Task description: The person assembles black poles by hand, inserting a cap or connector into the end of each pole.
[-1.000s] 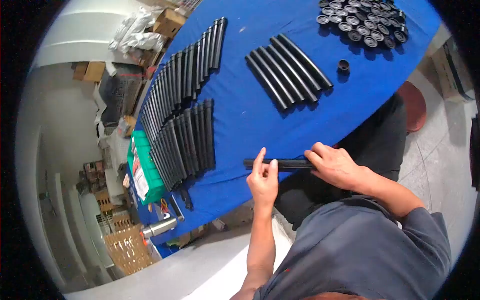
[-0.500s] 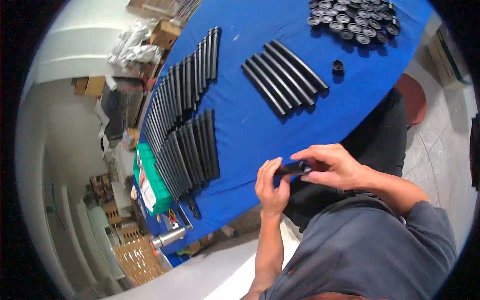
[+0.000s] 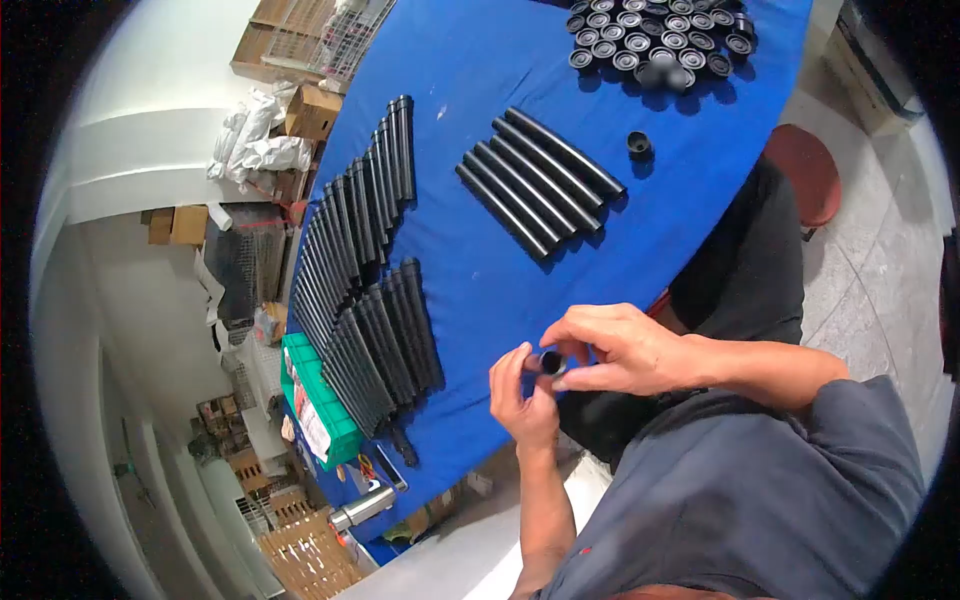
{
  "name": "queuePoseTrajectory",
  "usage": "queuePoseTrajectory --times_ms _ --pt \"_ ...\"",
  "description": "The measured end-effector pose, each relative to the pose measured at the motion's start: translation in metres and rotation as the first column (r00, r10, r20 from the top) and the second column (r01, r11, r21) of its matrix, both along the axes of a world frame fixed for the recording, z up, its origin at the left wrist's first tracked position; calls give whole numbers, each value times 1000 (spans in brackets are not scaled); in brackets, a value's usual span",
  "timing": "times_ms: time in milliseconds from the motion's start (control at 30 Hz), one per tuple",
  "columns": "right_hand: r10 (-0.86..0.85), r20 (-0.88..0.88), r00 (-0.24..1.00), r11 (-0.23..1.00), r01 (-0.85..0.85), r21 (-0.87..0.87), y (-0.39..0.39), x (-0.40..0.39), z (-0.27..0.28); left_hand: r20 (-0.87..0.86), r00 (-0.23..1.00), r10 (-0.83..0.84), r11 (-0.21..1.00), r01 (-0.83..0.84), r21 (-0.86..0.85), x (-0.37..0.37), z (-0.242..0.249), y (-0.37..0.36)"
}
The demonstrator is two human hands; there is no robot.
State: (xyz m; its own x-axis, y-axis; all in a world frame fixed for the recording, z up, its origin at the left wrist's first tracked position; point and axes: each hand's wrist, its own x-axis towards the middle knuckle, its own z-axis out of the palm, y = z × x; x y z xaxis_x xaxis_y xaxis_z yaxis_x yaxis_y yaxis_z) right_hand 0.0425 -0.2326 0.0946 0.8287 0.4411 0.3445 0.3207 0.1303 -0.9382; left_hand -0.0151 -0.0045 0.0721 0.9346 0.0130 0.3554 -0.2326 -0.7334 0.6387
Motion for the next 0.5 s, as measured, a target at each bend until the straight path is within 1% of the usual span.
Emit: queuePoseTrajectory --times_ms 33,67,100,133,167,200,233,300,333,433,467,500 --pt "-23 33 999 1000 23 0 -1 0 0 -59 996 60 979 -70 -189 -5 -3 0" --pt "-7 52 999 996 12 -88 -2 0 -5 -131 986 104 918 -146 -369 -6 -7 -2" --pt "-33 95 995 992 44 -120 -2 0 -12 -130 986 102 839 -156 -522 -4 15 -18" --pt "-56 138 989 985 77 -154 -1 0 -19 -119 993 26 714 -102 -692 -1 17 -17" --pt "-77 183 980 976 111 -188 0 -1 -26 -92 995 -48 553 -51 -831 1 19 -13" --pt "-6 122 992 980 29 -195 0 -3 -33 -150 986 -73 362 -114 -925 1 23 -11" --pt "-5 127 992 988 24 -150 3 -3 -36 -190 978 -84 226 -167 -960 1 18 -8" --pt "141 -84 986 978 -152 -141 -1 -5 -32 -271 954 -128 -47 -279 -959 1 -2 2" --pt "79 35 996 992 -75 -102 6 -6 -41 -297 944 -143 -95 -312 -946 1 -14 2" --pt "52 88 995 990 -40 -133 6 -11 -52 -316 925 -210 -162 -352 -922 -1 -21 -10" --pt "21 89 996 984 -5 -178 4 -13 -52 -444 882 -157 -75 -459 -885 -4 -18 -16" --pt "0 90 996 982 17 -188 3 -14 -53 -488 848 -204 108 -476 -873 -5 -16 -16"
